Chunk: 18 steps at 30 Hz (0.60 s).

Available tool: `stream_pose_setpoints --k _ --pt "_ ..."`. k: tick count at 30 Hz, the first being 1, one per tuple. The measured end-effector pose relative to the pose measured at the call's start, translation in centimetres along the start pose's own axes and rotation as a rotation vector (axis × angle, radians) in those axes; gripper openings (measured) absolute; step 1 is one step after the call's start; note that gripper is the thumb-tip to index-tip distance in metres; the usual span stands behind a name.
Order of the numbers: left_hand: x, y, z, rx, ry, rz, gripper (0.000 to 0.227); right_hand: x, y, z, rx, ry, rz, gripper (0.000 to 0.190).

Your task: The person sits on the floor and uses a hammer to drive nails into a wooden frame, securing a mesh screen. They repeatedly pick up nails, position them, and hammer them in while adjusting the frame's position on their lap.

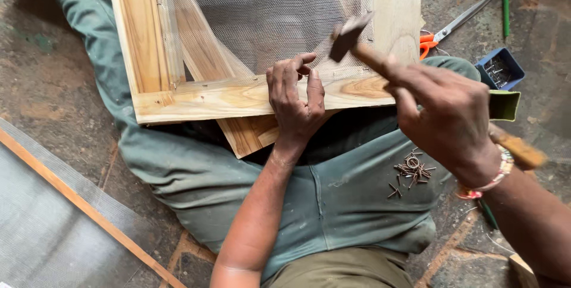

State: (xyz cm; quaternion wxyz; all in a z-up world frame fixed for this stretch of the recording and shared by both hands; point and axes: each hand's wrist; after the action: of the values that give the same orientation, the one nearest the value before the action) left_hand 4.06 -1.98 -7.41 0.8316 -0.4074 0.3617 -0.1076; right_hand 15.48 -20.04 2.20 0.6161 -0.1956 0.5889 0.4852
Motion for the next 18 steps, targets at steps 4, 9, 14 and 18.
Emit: stream_pose_setpoints --k 4,9,14,18 --pt "-0.2 -0.4 0.4 0.021 -0.010 -0.019 0.025 -0.6 -0.7 0.6 0.067 0.163 -0.014 0.023" --pt "-0.3 -0.4 0.3 0.028 -0.012 0.000 0.024 -0.7 -0.2 0.5 -0.068 0.023 -0.010 0.025" --pt "-0.2 -0.4 0.1 -0.003 -0.009 0.007 0.024 0.1 0.2 -1.6 -0.112 -0.177 -0.051 0.031" --pt "-0.3 -0.4 0.3 0.016 -0.016 -0.016 0.026 1.6 -0.4 -2.5 -0.161 -0.032 -0.179 0.033"
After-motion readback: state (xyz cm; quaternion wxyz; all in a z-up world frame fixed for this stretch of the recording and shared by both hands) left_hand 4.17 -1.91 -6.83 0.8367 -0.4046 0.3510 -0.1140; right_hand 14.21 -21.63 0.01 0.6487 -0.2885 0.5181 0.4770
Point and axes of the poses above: each hand's wrist, its own z-axis towards the middle knuckle, its own x-axis out of the palm, y = z × x, and after that the axes turned 1 degree about -x, right-handed
